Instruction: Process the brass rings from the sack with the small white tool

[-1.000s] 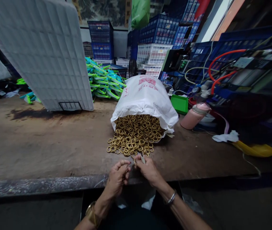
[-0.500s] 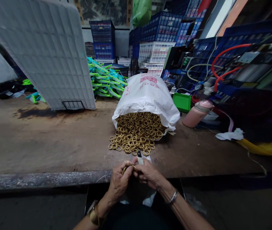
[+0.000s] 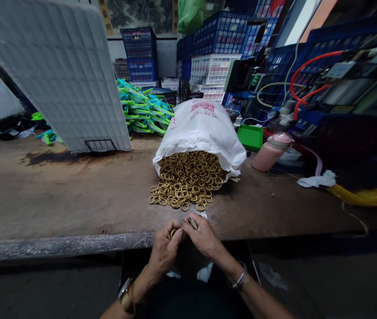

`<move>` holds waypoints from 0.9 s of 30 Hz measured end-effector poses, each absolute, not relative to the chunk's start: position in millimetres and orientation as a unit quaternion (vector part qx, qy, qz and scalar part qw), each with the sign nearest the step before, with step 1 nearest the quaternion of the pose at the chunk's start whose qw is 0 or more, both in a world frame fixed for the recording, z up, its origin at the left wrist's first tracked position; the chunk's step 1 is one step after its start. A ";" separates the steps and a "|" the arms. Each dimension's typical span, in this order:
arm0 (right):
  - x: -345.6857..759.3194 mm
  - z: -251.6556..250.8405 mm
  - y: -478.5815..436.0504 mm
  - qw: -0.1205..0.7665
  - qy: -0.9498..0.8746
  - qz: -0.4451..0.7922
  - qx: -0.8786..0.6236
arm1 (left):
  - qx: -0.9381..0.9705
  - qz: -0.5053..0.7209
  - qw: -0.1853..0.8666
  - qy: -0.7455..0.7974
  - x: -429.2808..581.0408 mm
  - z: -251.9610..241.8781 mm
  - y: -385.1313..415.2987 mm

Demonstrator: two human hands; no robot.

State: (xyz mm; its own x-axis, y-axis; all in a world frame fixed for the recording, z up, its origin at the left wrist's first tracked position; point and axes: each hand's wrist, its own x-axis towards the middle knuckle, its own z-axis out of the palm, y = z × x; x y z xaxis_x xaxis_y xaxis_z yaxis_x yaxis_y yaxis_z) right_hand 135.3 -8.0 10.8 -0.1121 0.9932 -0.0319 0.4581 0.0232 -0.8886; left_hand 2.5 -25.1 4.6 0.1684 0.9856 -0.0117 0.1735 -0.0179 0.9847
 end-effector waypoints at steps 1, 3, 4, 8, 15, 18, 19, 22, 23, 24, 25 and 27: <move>136.0 8.1 -7.9 0.340 -0.629 0.401 -0.572 | 0.553 0.394 0.539 0.499 3.0 6.7 -26.5; 138.0 3.3 -8.4 0.347 -0.622 0.415 -0.566 | 0.487 0.364 0.622 0.493 3.4 9.5 -28.6; 139.1 1.6 -9.1 0.349 -0.618 0.424 -0.563 | 0.462 0.356 0.653 0.483 3.6 10.3 -29.3; 141.1 0.7 -12.3 0.355 -0.607 0.454 -0.547 | 0.420 0.368 0.706 0.436 4.6 11.7 -31.0; 140.9 2.7 -10.7 0.373 -0.582 0.502 -0.520 | 0.381 0.380 0.725 0.429 8.1 14.1 -32.9; 144.6 0.6 -11.0 0.359 -0.619 0.405 -0.570 | 0.385 0.377 0.715 0.445 9.8 15.1 -32.9; 146.2 0.0 -12.2 0.345 -0.637 0.370 -0.582 | 0.386 0.375 0.710 0.453 10.2 15.5 -32.8; 150.1 -0.6 -18.2 0.284 -0.701 0.299 -0.581 | 0.400 0.371 0.691 0.474 11.2 16.1 -32.3; 150.8 -0.2 -20.3 0.265 -0.718 0.286 -0.576 | 0.411 0.372 0.682 0.477 11.5 15.8 -32.1; 151.1 0.4 -22.3 0.250 -0.729 0.276 -0.574 | 0.423 0.375 0.672 0.478 11.9 15.2 -31.9; 151.2 1.2 -23.8 0.237 -0.736 0.267 -0.575 | 0.434 0.379 0.662 0.480 12.3 14.4 -31.7; 151.0 3.3 -25.6 0.220 -0.743 0.252 -0.580 | 0.448 0.383 0.645 0.485 13.2 12.3 -31.4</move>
